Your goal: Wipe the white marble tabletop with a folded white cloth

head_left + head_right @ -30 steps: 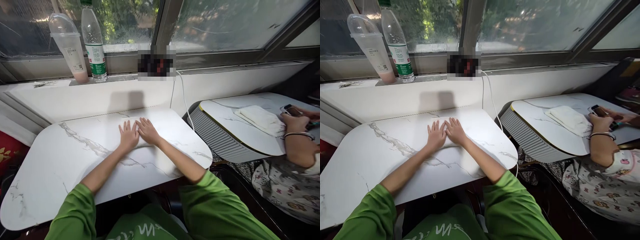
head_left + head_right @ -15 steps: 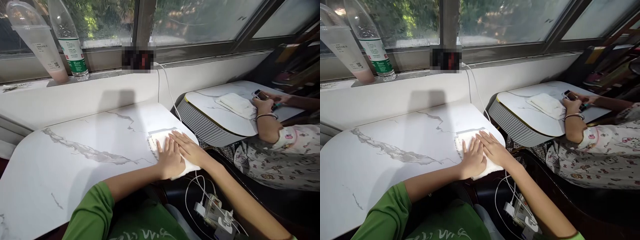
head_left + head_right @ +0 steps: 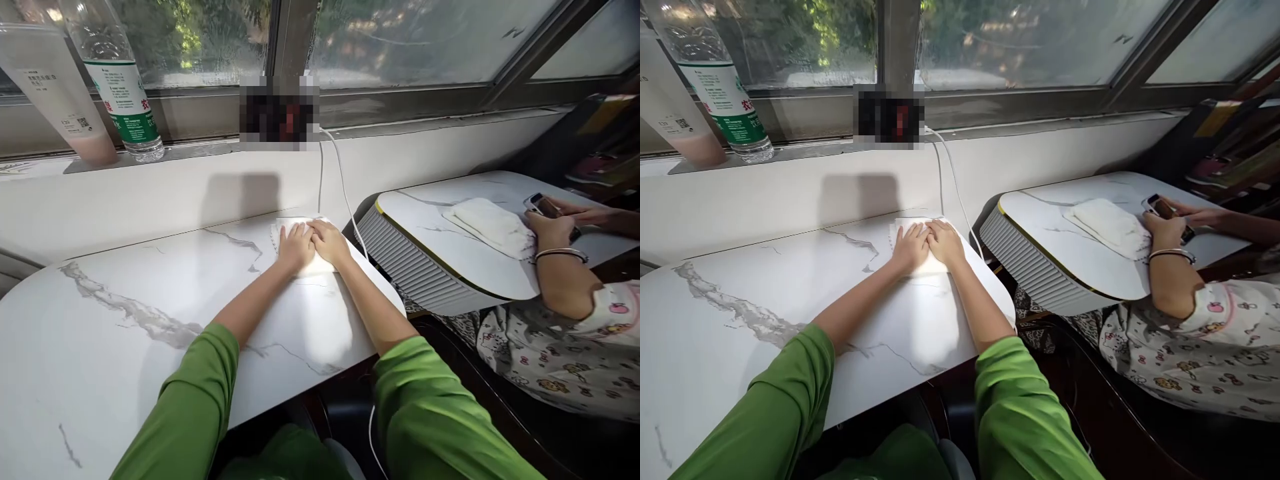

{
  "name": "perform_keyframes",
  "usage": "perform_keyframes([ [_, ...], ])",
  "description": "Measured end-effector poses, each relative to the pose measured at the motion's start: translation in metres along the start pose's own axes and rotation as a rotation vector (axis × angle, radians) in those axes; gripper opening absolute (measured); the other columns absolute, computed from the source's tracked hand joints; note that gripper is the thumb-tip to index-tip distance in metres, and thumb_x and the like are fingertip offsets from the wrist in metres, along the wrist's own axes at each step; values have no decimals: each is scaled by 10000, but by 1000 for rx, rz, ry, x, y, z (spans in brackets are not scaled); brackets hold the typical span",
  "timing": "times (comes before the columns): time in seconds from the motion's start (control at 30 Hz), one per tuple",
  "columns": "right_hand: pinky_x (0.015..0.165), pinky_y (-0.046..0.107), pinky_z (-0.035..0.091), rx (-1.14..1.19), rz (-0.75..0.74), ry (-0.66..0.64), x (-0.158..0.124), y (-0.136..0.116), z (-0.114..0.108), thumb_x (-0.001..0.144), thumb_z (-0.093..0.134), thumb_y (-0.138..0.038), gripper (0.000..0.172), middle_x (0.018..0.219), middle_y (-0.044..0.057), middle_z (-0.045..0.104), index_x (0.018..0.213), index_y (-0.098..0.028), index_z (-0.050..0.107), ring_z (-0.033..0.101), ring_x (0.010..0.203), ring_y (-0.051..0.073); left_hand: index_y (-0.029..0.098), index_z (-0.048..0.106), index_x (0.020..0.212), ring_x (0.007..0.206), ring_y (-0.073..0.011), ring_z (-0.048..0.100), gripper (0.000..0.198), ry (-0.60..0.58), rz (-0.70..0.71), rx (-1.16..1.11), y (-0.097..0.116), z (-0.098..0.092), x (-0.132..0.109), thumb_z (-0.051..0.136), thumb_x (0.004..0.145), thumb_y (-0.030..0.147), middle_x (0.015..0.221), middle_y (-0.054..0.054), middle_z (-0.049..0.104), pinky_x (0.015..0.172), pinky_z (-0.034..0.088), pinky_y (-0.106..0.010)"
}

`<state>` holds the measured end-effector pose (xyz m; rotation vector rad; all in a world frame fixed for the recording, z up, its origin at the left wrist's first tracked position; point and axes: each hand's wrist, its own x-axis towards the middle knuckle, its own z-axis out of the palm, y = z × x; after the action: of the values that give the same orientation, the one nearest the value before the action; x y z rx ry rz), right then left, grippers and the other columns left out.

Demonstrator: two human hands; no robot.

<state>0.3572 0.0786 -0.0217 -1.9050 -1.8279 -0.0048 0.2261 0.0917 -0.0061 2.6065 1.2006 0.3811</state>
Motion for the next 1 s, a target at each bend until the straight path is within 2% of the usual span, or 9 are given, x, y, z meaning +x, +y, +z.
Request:
perform_keyframes([
  [0.13, 1117, 409, 306, 12, 24, 14, 29, -1, 9, 854, 368, -189, 458, 1319, 107, 592, 1242, -112, 599, 485, 1264, 228, 167, 392, 1437, 1418, -214, 262, 493, 11, -16, 27, -19, -3, 27, 272, 964, 234, 1522, -81, 342, 1179, 111, -471],
  [0.27, 1060, 413, 373, 40, 34, 38, 43, -1, 12, 844, 388, -188, 444, 1295, 94, 608, 1223, -134, 612, 516, 1216, 246, 181, 366, 1451, 1426, -213, 241, 495, -17, 1, 39, -31, -3, 41, 253, 977, 267, 1537, -70, 313, 1178, 115, -466],
  [0.4, 1047, 397, 385, 25, 34, 33, 44, -1, 12, 841, 396, -178, 447, 1303, 96, 602, 1231, -130, 607, 515, 1213, 248, 193, 348, 1459, 1432, -206, 225, 497, -38, 8, 46, -34, -3, 43, 233, 985, 288, 1546, -58, 294, 1181, 104, -469],
  [0.53, 1086, 425, 344, 25, 37, 30, 37, -4, 11, 846, 384, -182, 459, 1334, 102, 581, 1249, -122, 594, 464, 1284, 241, 185, 346, 1464, 1438, -221, 209, 502, -26, 11, 42, -32, -4, 33, 234, 987, 294, 1548, -75, 285, 1182, 77, -482],
  [0.67, 1113, 416, 312, -5, 29, -7, 21, -17, 7, 853, 372, -180, 472, 1359, 113, 558, 1268, -104, 581, 446, 1308, 229, 191, 349, 1464, 1438, -223, 212, 499, -20, 2, 39, -30, -7, 12, 234, 988, 289, 1548, -74, 283, 1179, 78, -487],
  [0.8, 1132, 408, 279, -59, 22, -38, -9, -38, -1, 879, 342, -178, 481, 1400, 116, 520, 1307, -96, 546, 414, 1335, 210, 185, 338, 1467, 1440, -231, 204, 499, -23, 25, 51, -25, -13, -22, 238, 990, 295, 1551, -78, 274, 1175, 75, -499],
  [0.9, 1137, 439, 258, -118, 1, -73, -44, -59, -8, 900, 318, -182, 492, 1437, 127, 475, 1343, -88, 507, 374, 1365, 234, 160, 340, 1463, 1442, -240, 196, 502, -29, 57, 64, -18, -19, -61, 239, 987, 282, 1551, -94, 269, 1174, 77, -509],
  [1.0, 1144, 456, 237, -160, -57, -119, -92, -85, -17, 914, 314, -194, 506, 1462, 166, 429, 1377, -49, 460, 337, 1385, 268, 150, 347, 1458, 1439, -255, 202, 503, -31, 85, 80, -8, -24, -115, 255, 978, 271, 1547, -100, 279, 1170, 97, -525],
])
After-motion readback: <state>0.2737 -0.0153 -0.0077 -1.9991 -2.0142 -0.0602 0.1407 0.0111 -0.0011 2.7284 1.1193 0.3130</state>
